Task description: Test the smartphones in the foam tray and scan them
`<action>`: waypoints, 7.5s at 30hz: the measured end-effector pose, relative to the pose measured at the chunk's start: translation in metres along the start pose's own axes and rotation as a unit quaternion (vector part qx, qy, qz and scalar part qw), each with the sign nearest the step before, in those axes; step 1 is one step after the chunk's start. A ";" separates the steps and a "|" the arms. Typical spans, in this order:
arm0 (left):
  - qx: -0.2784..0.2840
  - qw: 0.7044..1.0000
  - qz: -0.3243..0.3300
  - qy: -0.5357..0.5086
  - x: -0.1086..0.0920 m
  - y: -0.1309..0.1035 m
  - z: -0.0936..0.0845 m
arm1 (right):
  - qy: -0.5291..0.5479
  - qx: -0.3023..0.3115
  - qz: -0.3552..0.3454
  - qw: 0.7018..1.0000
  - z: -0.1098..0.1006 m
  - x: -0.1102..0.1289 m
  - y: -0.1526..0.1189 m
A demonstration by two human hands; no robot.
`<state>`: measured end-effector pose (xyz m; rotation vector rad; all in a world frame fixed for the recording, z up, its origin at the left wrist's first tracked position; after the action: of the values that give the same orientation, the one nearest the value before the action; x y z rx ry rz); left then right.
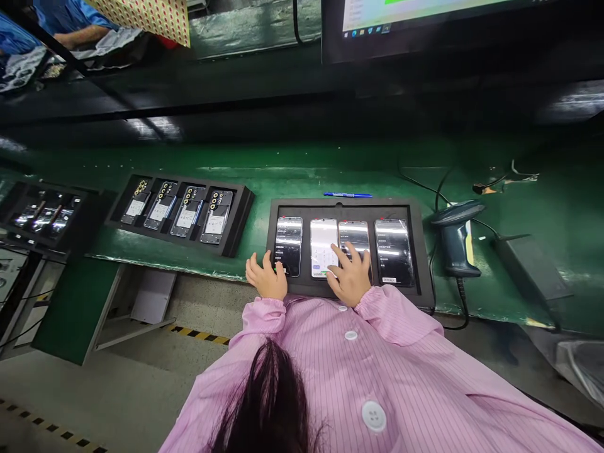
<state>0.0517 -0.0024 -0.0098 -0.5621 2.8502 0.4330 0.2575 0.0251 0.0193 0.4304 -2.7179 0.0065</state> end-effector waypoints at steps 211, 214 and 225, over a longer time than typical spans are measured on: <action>-0.030 0.969 0.218 -0.114 -0.046 -0.030 0.008 | 0.057 -0.163 0.154 0.973 -0.032 -0.041 0.041; -0.027 0.969 0.220 -0.108 -0.046 -0.029 0.007 | 0.067 -0.178 0.176 0.966 -0.037 -0.049 0.037; -0.033 0.969 0.219 -0.107 -0.044 -0.027 0.005 | 0.107 -0.242 0.238 0.935 -0.048 -0.108 -0.018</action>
<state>0.1037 -0.0099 -0.0103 0.1104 2.7407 0.6191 0.3754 0.0430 0.0217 -0.3527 -2.4215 -0.4453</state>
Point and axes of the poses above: each hand's wrist, its own y-axis towards the middle knuckle, its own z-axis out of the palm, x = y × z, the point moved 2 cm from there along y, towards the middle knuckle, and after that the axes turned 9 degrees about z, right-handed, at the moved point
